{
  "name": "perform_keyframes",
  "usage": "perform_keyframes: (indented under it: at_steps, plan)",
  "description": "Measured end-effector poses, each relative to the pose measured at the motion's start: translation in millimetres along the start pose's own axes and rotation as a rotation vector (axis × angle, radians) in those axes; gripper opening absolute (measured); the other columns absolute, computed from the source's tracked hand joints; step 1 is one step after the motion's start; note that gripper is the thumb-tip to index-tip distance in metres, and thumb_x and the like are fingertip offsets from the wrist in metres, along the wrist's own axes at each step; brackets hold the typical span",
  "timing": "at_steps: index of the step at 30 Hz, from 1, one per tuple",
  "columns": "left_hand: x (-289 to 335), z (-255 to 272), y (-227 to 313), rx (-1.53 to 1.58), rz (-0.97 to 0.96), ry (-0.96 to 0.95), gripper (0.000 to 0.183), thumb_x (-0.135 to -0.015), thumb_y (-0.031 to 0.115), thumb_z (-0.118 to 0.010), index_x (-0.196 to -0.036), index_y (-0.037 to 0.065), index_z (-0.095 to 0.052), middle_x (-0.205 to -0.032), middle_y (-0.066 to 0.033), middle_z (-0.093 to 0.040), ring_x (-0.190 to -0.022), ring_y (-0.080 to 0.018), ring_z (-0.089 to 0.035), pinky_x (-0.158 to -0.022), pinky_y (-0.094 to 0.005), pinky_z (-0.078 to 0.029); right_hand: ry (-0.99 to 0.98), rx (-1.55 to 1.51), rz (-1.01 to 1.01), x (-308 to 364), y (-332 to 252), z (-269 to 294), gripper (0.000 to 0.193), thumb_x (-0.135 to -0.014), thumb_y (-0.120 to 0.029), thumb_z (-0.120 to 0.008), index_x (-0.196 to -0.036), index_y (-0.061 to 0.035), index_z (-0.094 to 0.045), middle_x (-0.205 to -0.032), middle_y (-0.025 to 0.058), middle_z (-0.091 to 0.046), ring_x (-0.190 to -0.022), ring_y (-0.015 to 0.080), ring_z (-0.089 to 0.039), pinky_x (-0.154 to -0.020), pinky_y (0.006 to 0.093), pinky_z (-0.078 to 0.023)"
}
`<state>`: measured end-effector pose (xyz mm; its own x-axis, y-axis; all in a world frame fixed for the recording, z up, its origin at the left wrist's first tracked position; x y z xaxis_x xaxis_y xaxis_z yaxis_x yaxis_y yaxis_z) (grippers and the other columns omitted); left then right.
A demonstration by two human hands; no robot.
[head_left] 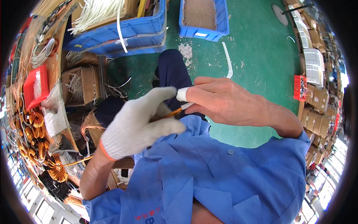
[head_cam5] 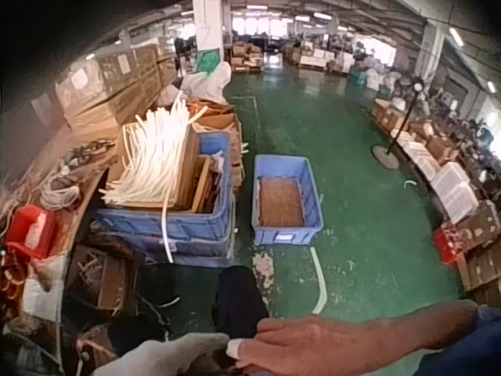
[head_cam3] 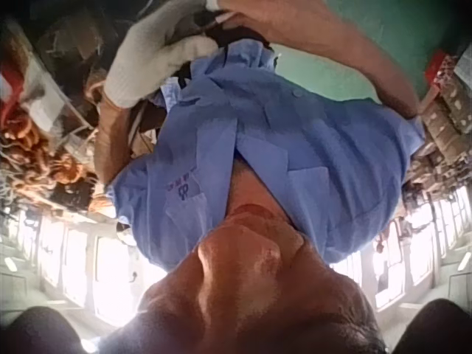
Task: Wrapping copper tape around an electromagnetic coil and insulating wires on a fabrication floor.
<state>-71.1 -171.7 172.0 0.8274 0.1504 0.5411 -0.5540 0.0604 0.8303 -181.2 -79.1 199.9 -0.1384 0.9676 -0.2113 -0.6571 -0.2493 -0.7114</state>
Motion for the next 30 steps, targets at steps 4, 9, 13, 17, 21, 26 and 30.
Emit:
perform_keyframes:
  at_steps: [4, 9, 13, 17, 21, 26, 30]
  plan:
    - [33, 32, -32, -0.090, 0.068, 0.097, 0.038, -0.092, 0.016, -0.081, -0.120, -0.007, -0.071, -0.086, -0.0131, -0.074, -0.077, -0.0118, -0.067, -0.069, -0.0297, -0.054, -0.030, 0.055, 0.063, -3, -2, -3, 0.013, -0.089, -0.001, -0.073, -0.098, -0.0011, -0.063, -0.080, 0.0099, -0.063, -0.081, 0.0261, -0.061, -0.063, 0.0386, -0.054]
    - [41, 32, -33, -0.118, 0.082, 0.169, 0.020, -0.095, 0.010, -0.073, -0.103, -0.008, -0.076, -0.087, -0.0141, -0.075, -0.077, -0.0139, -0.070, -0.069, -0.0309, -0.054, -0.080, -0.003, 0.044, -5, -4, -19, 0.015, -0.092, -0.007, -0.075, -0.101, -0.0006, -0.066, -0.082, 0.0115, -0.064, -0.083, 0.0280, -0.063, -0.068, 0.0414, -0.055]
    - [37, 28, -22, -0.251, -0.067, 0.207, 0.018, -0.095, 0.007, -0.070, -0.101, -0.008, -0.076, -0.077, -0.0097, -0.071, -0.069, -0.0103, -0.064, -0.063, -0.0299, -0.051, -0.127, -0.124, -0.040, -10, 1, -27, 0.018, -0.095, -0.012, -0.076, -0.103, 0.0002, -0.066, -0.085, 0.0130, -0.066, -0.086, 0.0318, -0.066, -0.071, 0.0453, -0.055]
    - [36, 29, -26, -0.262, -0.044, 0.212, 0.019, -0.094, 0.008, -0.072, -0.101, -0.009, -0.076, -0.080, -0.0120, -0.073, -0.069, -0.0120, -0.066, -0.064, -0.0303, -0.052, -0.092, -0.179, -0.081, -7, 8, -25, 0.023, -0.093, -0.013, -0.080, -0.110, -0.0012, -0.069, -0.089, 0.0120, -0.068, -0.083, 0.0323, -0.067, -0.069, 0.0430, -0.054]
    - [33, 30, -27, -0.237, -0.056, 0.203, 0.019, -0.095, 0.008, -0.071, -0.101, -0.009, -0.076, -0.080, -0.0124, -0.073, -0.070, -0.0123, -0.067, -0.064, -0.0303, -0.053, -0.111, -0.175, -0.169, 4, 20, -21, 0.021, -0.093, -0.013, -0.079, -0.109, -0.0033, -0.069, -0.090, 0.0135, -0.069, -0.087, 0.0345, -0.069, -0.072, 0.0456, -0.055]
    - [34, 33, -28, -0.199, -0.064, 0.231, 0.019, -0.096, 0.008, -0.070, -0.101, -0.009, -0.076, -0.078, -0.0116, -0.071, -0.067, -0.0118, -0.064, -0.062, -0.0301, -0.050, -0.192, 0.017, -0.400, 16, 56, 4, 0.032, -0.086, -0.013, -0.086, -0.115, -0.0053, -0.072, -0.093, 0.0098, -0.070, -0.088, 0.0309, -0.069, -0.071, 0.0410, -0.055]
    - [30, 33, -26, -0.228, -0.073, 0.220, 0.019, -0.097, 0.008, -0.069, -0.101, -0.009, -0.076, -0.076, -0.0100, -0.069, -0.067, -0.0108, -0.062, -0.062, -0.0298, -0.049, 0.070, -0.015, -0.191, -2, 31, 24, 0.031, -0.083, -0.009, -0.086, -0.111, -0.0059, -0.072, -0.093, 0.0058, -0.067, -0.090, 0.0277, -0.065, -0.067, 0.0376, -0.053]
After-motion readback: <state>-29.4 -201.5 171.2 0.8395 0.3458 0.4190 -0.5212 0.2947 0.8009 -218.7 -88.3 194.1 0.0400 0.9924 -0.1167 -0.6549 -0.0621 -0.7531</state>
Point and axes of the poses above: each hand's wrist, its own x-axis away from the middle knuckle, its own z-axis out of the back of the hand, y = z × x, the point moved 9 cm from there along -x, towards the middle knuckle
